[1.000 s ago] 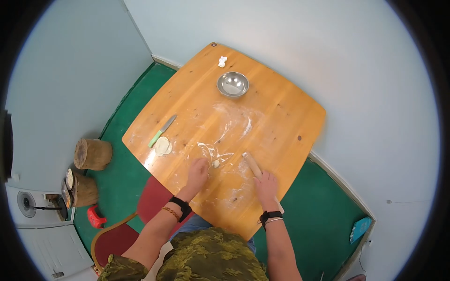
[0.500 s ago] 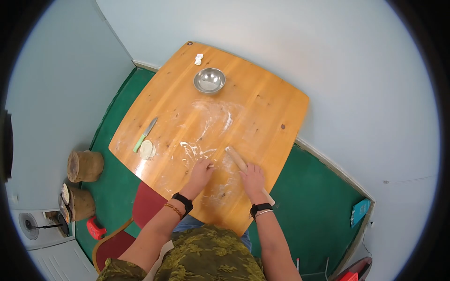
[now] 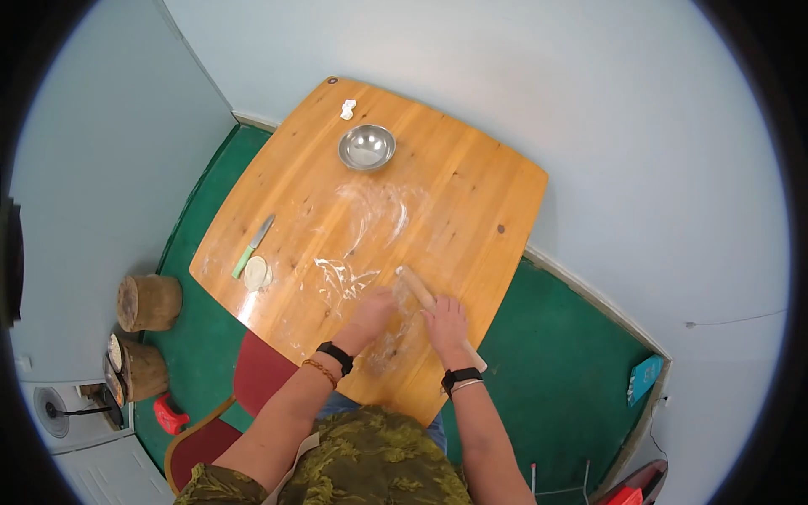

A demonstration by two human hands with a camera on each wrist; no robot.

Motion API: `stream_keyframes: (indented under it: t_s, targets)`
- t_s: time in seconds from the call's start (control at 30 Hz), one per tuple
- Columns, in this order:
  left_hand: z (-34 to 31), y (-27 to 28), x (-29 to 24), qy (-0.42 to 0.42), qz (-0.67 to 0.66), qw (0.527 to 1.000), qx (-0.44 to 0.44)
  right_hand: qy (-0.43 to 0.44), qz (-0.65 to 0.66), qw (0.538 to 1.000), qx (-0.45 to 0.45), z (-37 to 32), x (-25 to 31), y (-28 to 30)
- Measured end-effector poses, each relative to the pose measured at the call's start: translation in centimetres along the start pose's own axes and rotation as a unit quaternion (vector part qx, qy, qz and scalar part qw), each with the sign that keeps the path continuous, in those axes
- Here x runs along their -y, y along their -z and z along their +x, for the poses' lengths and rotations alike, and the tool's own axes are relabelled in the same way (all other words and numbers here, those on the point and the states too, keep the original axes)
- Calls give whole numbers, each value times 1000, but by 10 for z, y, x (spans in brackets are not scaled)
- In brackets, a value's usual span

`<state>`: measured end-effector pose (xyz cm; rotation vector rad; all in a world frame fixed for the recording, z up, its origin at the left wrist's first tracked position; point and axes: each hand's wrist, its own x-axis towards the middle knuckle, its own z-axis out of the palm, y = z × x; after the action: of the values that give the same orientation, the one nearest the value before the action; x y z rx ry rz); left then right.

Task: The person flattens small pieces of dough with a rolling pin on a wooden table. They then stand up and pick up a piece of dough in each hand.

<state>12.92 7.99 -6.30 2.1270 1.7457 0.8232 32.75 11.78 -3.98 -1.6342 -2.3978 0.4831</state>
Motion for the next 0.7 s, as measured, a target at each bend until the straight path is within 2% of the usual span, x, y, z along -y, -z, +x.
stream_keyframes:
  t_s: [0.1,0.2,0.3,0.4,0.5,0.6,0.7]
  targets:
    - [7,39,-4,119,-24,987,-106,7,3,1000,-7,-2,-3,-3]
    - [4,64,9,115,-1,985,-131,5,12,1000,-7,-2,-2,-4]
    - [0,62,23,173,-19,983,-67,-7,14,1000,8,-1,2,2]
    - [-11,41,45,160,13,987,-33,-11,15,1000,1,-1,2,0]
    - [-18,54,30,104,-7,994,-22,-13,15,1000,15,1,0,0]
    - [-27,60,15,149,-59,986,-40,-12,13,1000,10,1,2,3]
    - [-46,39,27,195,-120,970,-84,17,61,998,21,2,7,12]
